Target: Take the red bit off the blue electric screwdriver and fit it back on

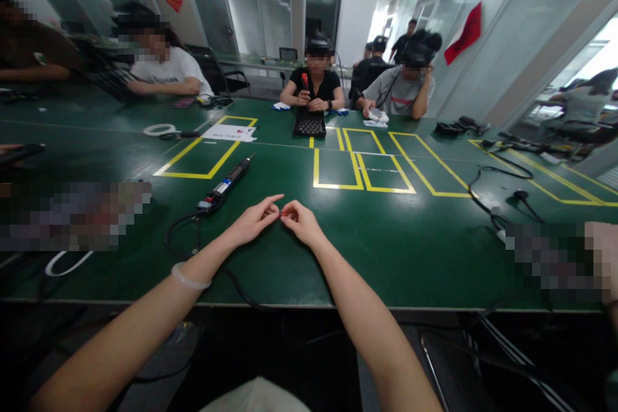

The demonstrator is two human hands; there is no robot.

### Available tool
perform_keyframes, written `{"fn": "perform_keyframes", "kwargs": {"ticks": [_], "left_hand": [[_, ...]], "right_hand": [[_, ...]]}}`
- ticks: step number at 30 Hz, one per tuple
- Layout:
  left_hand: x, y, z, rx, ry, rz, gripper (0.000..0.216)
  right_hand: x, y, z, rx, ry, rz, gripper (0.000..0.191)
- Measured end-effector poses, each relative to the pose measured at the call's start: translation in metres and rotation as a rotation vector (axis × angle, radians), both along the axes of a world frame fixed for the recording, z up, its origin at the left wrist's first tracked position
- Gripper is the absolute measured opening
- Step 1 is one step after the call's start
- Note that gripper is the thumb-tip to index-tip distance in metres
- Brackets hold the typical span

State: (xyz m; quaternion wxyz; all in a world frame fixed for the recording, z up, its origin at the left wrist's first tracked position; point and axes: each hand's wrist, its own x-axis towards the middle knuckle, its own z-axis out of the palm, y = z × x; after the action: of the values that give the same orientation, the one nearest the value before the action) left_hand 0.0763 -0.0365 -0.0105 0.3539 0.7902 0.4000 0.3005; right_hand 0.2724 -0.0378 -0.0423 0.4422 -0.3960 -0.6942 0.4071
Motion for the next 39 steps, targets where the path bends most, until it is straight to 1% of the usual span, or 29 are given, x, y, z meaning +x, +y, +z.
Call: {"fn": "perform_keyframes", "kwargs": {"ticks": [2, 4, 6, 8, 9, 11, 13, 15, 16, 18, 21, 27, 32, 35, 39], "left_hand": [[-0.002, -0.001, 0.005, 0.040, 0.041, 0.002, 0.055], [-0.009, 0.000, 0.010, 0.141, 0.135, 0.061, 0.051], [-0.023, 0.004, 0.017, 0.275, 0.284, 0.200, 0.047], [-0.044, 0.010, 0.022, 0.358, 0.464, 0.388, 0.045], [-0.056, 0.013, 0.024, 0.364, 0.552, 0.478, 0.046], [-0.082, 0.018, 0.026, 0.310, 0.722, 0.634, 0.057], [-0.103, 0.023, 0.024, 0.172, 0.820, 0.675, 0.067], [-0.116, 0.026, 0.021, 0.049, 0.844, 0.663, 0.070], [-0.118, 0.027, 0.020, 0.019, 0.842, 0.653, 0.069], [-0.115, 0.027, 0.019, 0.021, 0.837, 0.633, 0.067], [-0.097, 0.023, 0.021, 0.063, 0.841, 0.591, 0.065], [-0.047, 0.006, 0.029, 0.119, 0.863, 0.466, 0.062], [-0.009, -0.010, 0.030, 0.172, 0.789, 0.337, 0.058], [0.006, -0.017, 0.028, 0.174, 0.731, 0.276, 0.062], [0.012, -0.019, 0.023, 0.191, 0.690, 0.234, 0.069]], "right_hand": [[0.000, 0.000, 0.000, -0.010, -0.018, -0.004, 0.019], [0.001, 0.000, 0.000, -0.022, -0.036, -0.017, 0.021], [0.001, 0.000, 0.002, -0.032, -0.060, -0.036, 0.023], [0.002, -0.002, 0.004, -0.032, -0.083, -0.054, 0.021], [0.002, -0.002, 0.005, -0.031, -0.091, -0.060, 0.020], [0.001, -0.004, 0.007, -0.024, -0.090, -0.069, 0.019], [0.001, -0.005, 0.008, -0.022, -0.091, -0.065, 0.019], [0.000, -0.005, 0.008, -0.016, -0.100, -0.059, 0.019], [0.000, -0.005, 0.008, -0.008, -0.105, -0.062, 0.019], [0.000, -0.004, 0.008, 0.008, -0.112, -0.073, 0.020], [0.000, -0.003, 0.007, 0.015, -0.121, -0.077, 0.020], [-0.002, -0.003, 0.005, 0.027, -0.088, -0.033, 0.022], [-0.002, -0.005, 0.005, 0.101, -0.102, -0.053, 0.010], [-0.001, -0.006, 0.006, 0.137, -0.136, -0.053, 0.007], [-0.001, -0.007, 0.007, 0.207, -0.263, -0.056, 0.006]]}}
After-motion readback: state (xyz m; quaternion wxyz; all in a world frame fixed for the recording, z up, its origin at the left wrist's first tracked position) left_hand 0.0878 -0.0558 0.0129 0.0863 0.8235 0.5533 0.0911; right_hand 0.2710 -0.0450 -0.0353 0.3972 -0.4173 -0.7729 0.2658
